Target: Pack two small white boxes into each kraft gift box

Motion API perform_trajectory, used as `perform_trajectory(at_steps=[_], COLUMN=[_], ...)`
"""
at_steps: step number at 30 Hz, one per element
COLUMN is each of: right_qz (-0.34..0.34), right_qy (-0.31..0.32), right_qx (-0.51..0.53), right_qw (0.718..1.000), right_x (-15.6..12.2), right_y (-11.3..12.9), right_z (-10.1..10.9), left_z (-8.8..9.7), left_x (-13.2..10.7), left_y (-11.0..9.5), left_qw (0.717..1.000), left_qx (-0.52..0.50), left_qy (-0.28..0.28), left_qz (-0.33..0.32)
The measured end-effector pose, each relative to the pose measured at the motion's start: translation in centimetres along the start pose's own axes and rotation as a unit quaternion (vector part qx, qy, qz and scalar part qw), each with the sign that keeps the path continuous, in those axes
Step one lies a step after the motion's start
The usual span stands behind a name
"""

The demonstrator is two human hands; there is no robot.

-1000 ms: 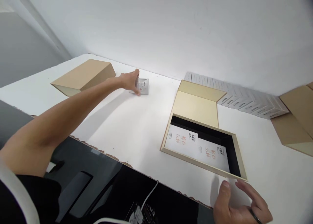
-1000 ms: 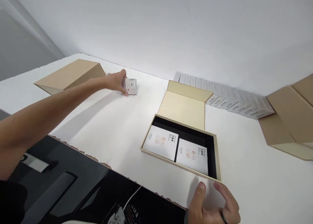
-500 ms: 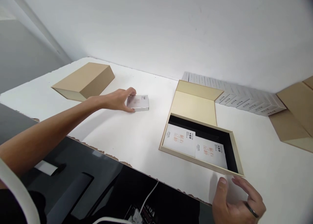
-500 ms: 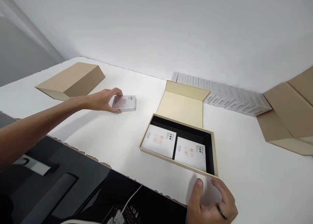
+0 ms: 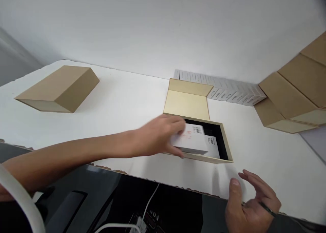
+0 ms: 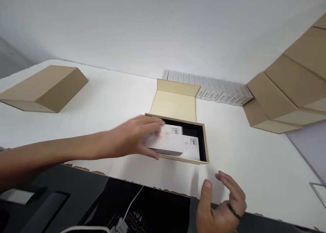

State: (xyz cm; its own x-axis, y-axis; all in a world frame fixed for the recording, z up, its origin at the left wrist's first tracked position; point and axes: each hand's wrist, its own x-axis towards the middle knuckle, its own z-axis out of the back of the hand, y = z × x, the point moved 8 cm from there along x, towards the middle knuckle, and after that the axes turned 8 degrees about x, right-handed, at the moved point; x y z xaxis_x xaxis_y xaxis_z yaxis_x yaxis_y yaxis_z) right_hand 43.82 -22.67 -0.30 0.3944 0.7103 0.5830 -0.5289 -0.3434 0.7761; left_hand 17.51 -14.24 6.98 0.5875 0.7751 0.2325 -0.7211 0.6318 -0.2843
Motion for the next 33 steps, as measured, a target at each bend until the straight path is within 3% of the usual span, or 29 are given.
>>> perform_trajectory(at_steps=[4, 6, 9, 11, 13, 15, 18, 21, 23, 27, 33], right_qz=[0.011, 0.03, 0.084, 0.142, 0.204, 0.257, 0.315, 0.3, 0.271, 0.257, 0.237], right_qy=[0.021, 0.026, 0.073, 0.168, 0.307, 0.433, 0.558, 0.662, 0.707, 0.729, 0.74], right_qx=[0.0, 0.004, 0.014, 0.004, -0.032, -0.086, -0.156, -0.236, -0.274, -0.324, -0.331], right_qw=[1.0, 0.999, 0.994, 0.975, 0.929, 0.86, 0.752, 0.645, 0.594, 0.545, 0.535], right_x=[-0.1, 0.4, 2.0, 3.4, 4.4, 5.0, 5.3, 5.1, 4.9, 4.6, 4.2], right_y=[0.6, 1.0, 2.3, 3.7, 5.1, 6.0, 6.6, 6.0, 5.6, 5.4, 4.5], right_z=[0.3, 0.7, 0.8, -0.6, -3.4, -6.6, -11.2, -14.6, -15.6, -16.2, -16.2], left_z=[-6.0, -7.2, -6.0, -4.2, -2.8, -2.1, -2.8, -4.1, -4.6, -4.9, -4.7], left_x=[5.4, 6.5, 6.0, 4.6, 3.0, 1.6, 0.3, 0.0, 0.2, 0.7, 2.0], left_y=[-3.5, -4.4, -4.0, -2.8, -1.4, -0.2, 0.8, 0.8, 0.6, 0.2, -0.7], left_qw=[0.996, 0.993, 0.996, 0.998, 0.999, 0.999, 0.993, 0.988, 0.987, 0.98, 0.956], left_qx=[-0.023, -0.023, -0.025, -0.034, -0.033, -0.011, 0.026, 0.05, 0.07, 0.102, 0.138], left_qy=[0.03, 0.044, 0.019, 0.005, 0.017, 0.041, 0.1, 0.131, 0.133, 0.166, 0.26], left_qz=[-0.086, -0.106, -0.088, -0.052, -0.017, 0.017, 0.054, 0.056, 0.051, 0.033, 0.006])
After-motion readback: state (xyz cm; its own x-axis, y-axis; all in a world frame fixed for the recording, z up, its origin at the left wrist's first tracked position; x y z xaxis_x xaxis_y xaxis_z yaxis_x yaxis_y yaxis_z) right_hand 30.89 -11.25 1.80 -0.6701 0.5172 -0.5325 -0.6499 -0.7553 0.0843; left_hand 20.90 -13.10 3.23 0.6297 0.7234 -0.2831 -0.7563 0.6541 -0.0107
